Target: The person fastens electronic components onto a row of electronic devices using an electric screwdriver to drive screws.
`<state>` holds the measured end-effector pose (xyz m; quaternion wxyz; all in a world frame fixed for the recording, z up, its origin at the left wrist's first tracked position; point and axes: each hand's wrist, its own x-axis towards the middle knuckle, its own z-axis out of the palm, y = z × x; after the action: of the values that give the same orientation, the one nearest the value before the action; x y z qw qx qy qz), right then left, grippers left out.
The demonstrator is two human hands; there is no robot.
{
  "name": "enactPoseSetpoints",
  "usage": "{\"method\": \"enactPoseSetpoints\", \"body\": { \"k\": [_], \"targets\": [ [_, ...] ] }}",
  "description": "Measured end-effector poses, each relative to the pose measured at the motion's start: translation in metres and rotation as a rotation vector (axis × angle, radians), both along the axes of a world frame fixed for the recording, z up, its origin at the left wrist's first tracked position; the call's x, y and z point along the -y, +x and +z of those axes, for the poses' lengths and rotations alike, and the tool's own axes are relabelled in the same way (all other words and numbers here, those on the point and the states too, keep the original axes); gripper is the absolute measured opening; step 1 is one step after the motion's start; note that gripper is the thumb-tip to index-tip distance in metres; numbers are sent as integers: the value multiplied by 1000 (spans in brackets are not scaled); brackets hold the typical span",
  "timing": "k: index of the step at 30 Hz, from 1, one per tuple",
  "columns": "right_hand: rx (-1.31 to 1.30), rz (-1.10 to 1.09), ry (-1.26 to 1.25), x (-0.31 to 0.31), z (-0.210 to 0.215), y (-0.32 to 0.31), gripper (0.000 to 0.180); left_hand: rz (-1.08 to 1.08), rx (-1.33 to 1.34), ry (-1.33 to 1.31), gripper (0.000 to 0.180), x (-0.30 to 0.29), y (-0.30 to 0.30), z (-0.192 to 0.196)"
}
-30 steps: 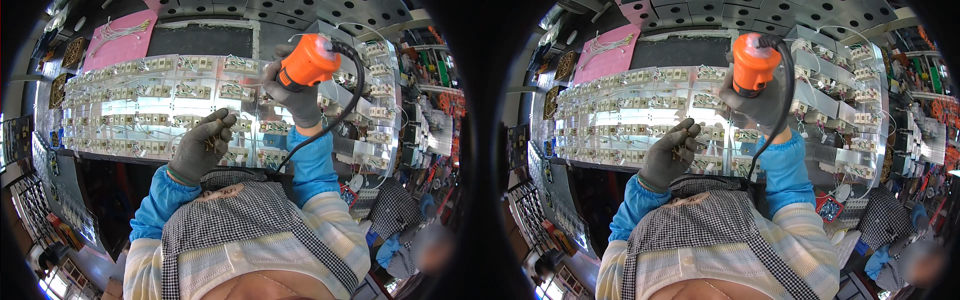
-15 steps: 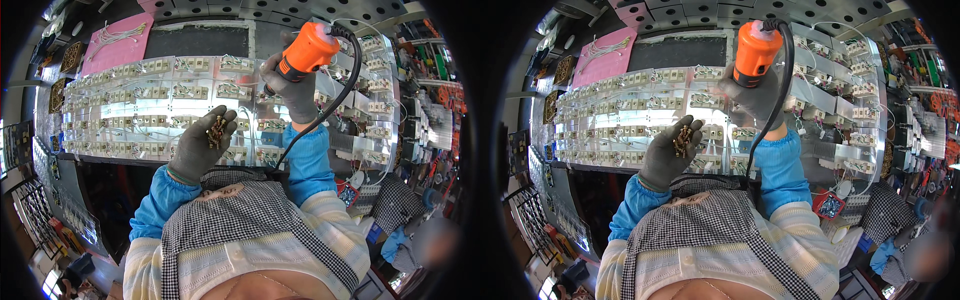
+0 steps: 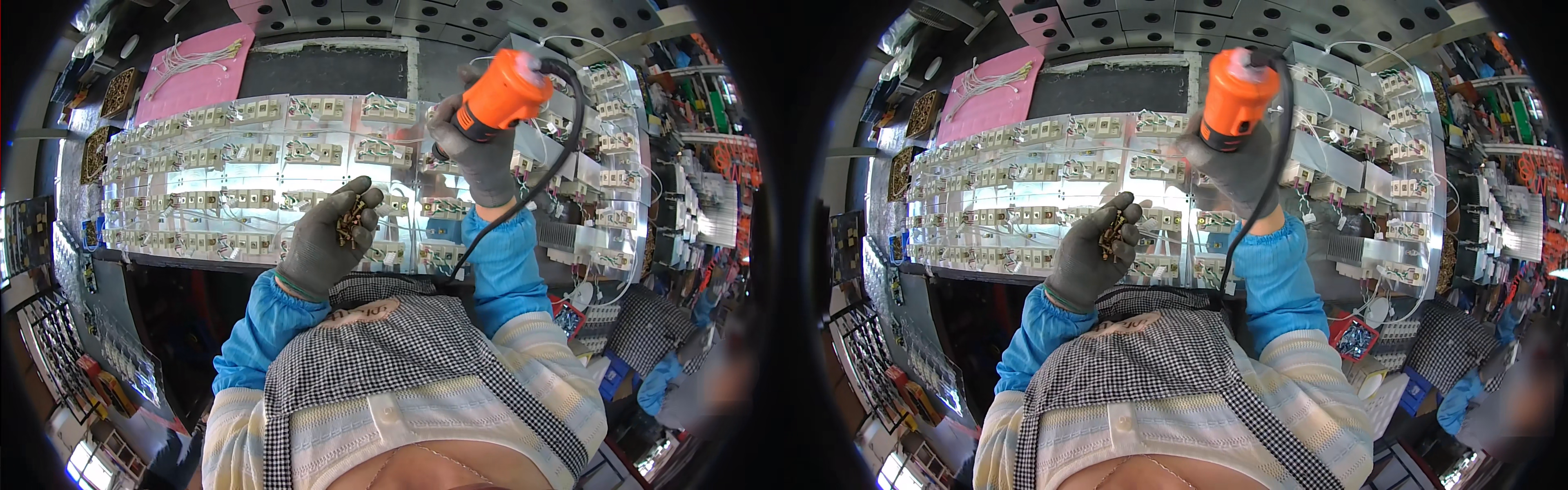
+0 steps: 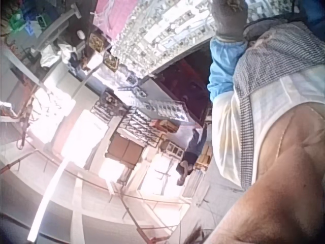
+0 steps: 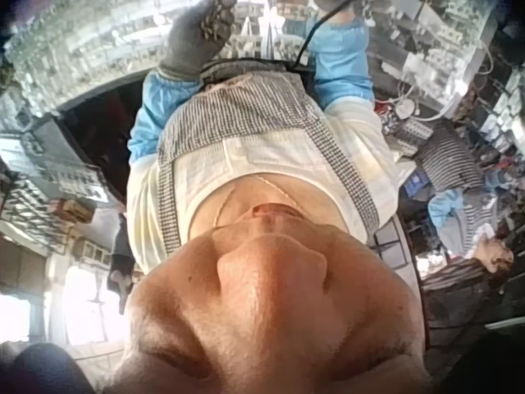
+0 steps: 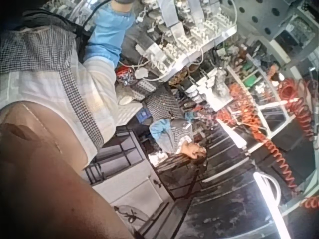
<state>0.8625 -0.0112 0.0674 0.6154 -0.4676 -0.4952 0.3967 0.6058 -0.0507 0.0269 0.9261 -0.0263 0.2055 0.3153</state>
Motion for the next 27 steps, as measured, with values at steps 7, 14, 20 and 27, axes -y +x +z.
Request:
{"method": "enactPoseSetpoints", "body": {
  "k": [7,14,20,27],
  "targets": [
    [-136,73,99,19,-8,25,72,40,-142,48,43,0,2,15],
    [-137,226,295,21,18,49,78,-53,0,40,43,-5,10,0],
    [-23,-142,466,50,17,84,77,-59,-13,66,43,-11,18,13],
    [-185,-363,255,66,-11,73,70,-97,-139,42,46,-9,26,13]
  ]
}}
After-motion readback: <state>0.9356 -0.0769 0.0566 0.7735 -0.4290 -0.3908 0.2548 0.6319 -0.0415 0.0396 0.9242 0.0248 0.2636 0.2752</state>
